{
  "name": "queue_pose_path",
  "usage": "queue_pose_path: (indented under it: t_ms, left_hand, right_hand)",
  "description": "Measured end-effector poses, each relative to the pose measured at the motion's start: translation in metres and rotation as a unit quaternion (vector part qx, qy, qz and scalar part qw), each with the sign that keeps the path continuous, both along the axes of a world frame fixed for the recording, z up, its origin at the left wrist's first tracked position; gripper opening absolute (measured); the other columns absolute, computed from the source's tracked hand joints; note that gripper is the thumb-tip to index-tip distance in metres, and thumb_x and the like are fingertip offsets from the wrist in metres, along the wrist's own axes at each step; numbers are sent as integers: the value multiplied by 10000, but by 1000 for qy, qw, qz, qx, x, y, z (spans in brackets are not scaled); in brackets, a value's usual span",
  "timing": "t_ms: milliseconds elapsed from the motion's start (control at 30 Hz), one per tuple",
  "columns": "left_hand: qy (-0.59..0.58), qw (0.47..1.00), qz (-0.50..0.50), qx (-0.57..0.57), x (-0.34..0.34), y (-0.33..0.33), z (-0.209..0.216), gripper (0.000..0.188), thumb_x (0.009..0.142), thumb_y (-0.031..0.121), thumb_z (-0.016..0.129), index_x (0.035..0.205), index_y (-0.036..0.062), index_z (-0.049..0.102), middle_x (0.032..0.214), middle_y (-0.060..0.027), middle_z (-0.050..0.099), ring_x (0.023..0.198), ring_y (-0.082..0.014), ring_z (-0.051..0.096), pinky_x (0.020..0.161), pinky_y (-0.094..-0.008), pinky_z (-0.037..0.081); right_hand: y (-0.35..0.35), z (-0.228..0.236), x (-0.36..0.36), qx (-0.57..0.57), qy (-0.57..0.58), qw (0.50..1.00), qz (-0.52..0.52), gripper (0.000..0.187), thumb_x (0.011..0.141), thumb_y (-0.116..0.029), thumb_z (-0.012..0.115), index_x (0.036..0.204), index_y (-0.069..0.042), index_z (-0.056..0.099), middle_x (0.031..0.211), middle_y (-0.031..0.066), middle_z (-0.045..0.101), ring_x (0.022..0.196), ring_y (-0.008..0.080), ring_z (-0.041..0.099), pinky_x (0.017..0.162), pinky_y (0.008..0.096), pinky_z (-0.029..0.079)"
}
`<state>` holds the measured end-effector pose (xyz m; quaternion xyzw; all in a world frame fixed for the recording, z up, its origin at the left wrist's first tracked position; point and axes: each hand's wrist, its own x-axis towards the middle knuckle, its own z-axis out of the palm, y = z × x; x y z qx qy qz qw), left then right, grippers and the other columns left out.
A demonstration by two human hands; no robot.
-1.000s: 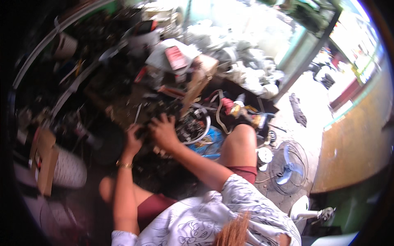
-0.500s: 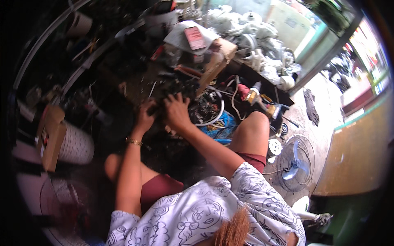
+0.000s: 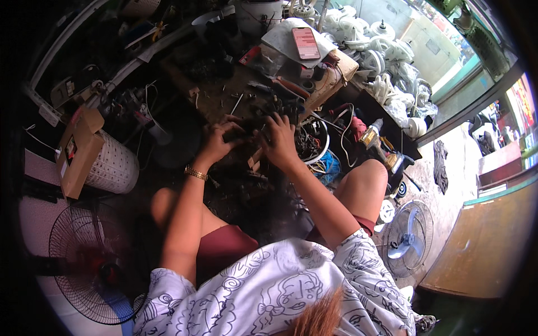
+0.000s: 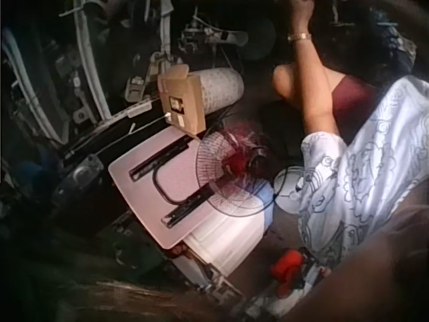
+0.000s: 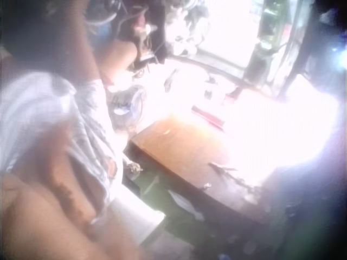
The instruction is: The person sits on the floor and disassembles a mechanical part by hand and with pliers, removing a metal cover and manipulating internal wires and connectors. They set aside the removed cover and continue to handle the wiring within the main housing.
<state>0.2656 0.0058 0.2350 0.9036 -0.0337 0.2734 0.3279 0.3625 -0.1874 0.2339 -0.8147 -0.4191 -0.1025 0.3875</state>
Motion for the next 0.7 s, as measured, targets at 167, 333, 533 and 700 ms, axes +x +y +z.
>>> queue_pose_path:
  t_ms: [167, 333, 533, 700]
  left_hand:
    - [17, 999, 22, 24, -6, -1, 0, 213, 778, 331, 776, 884, 159, 710, 1081, 8, 679, 988, -231, 646, 848, -390, 414]
    - [41, 999, 18, 9, -5, -1, 0, 225, 739, 258, 787, 904, 137, 694, 1091, 4, 669, 998, -232, 643, 846, -394, 407]
    - [-20, 995, 62, 81, -8, -1, -3, 206, 715, 202, 790, 876, 120, 693, 1094, -23, 656, 940, -256, 655, 771, -387, 489]
    - [-14, 996, 33, 77, -7, -3, 2, 200, 705, 161, 783, 880, 122, 696, 1071, -34, 649, 929, -266, 659, 773, -385, 521]
  right_hand:
    - [7, 17, -9, -66, -95, 993, 18, 334, 781, -297, 737, 1049, -103, 689, 1099, 118, 601, 1094, 356, 495, 941, 484, 378]
    - [16, 11, -4, -113, -115, 987, 13, 295, 736, -322, 742, 995, -183, 724, 1087, 14, 627, 1066, 329, 504, 829, 523, 386]
    - [22, 12, -12, -43, -126, 990, 44, 276, 705, -284, 751, 959, -180, 718, 1050, 9, 629, 1034, 317, 502, 843, 497, 356]
    - [12, -17, -21, 1, -151, 988, 39, 247, 677, -248, 767, 898, -161, 697, 991, 26, 615, 1007, 337, 490, 856, 484, 339]
